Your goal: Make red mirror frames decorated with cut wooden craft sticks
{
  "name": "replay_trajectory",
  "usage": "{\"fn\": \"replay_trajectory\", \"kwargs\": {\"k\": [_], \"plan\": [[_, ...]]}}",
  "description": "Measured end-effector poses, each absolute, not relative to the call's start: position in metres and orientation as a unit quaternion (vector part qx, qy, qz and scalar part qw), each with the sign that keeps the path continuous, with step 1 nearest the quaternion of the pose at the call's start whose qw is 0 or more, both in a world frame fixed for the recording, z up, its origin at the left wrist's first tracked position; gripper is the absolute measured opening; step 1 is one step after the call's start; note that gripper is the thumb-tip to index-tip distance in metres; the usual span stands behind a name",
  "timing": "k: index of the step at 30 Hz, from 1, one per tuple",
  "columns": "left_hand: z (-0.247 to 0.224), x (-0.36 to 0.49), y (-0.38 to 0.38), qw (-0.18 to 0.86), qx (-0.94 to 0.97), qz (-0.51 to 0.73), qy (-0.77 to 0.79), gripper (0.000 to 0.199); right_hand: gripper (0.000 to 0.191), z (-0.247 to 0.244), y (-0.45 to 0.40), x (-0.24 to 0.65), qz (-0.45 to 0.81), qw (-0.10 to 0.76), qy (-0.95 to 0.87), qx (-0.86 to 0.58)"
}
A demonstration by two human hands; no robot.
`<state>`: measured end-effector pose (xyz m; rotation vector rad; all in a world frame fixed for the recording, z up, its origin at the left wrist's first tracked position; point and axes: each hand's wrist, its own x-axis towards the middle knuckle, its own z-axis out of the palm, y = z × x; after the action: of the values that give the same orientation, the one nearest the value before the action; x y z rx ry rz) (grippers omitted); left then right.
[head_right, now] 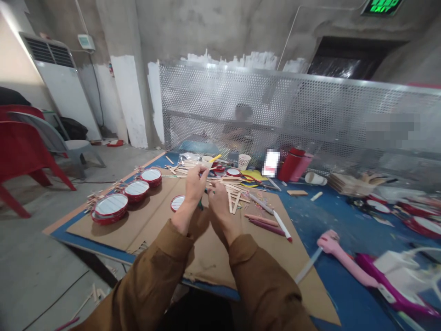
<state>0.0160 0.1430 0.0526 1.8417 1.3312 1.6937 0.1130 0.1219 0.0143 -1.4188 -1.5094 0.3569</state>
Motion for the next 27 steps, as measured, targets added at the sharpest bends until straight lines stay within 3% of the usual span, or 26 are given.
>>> {"fn": "replay_trajectory", "kwargs": {"k": [8,12,17,23,27], "plan": [[0.033,0.028,0.155,0.218,0.732,0.483,0.428,0.012,0.028,0.025,0.113,0.150,0.327,0.604,-0.510,-0.518],[0.026,0.031,0.157,0.222,0.752,0.443,0.435,0.012,0.024,0.027,0.113,0.157,0.356,0.581,-0.511,-0.525],[0.024,0.031,0.156,0.228,0.754,0.424,0.447,0.015,0.016,0.021,0.114,0.162,0.291,0.506,-0.582,-0.567],[0.036,0.028,0.152,0.235,0.624,0.530,0.524,0.016,0.010,0.018,0.122,0.161,0.208,0.454,-0.601,-0.625],[0.049,0.008,0.153,0.204,0.499,0.645,0.541,0.015,0.028,0.022,0.125,0.154,0.193,0.460,-0.590,-0.635]]}}
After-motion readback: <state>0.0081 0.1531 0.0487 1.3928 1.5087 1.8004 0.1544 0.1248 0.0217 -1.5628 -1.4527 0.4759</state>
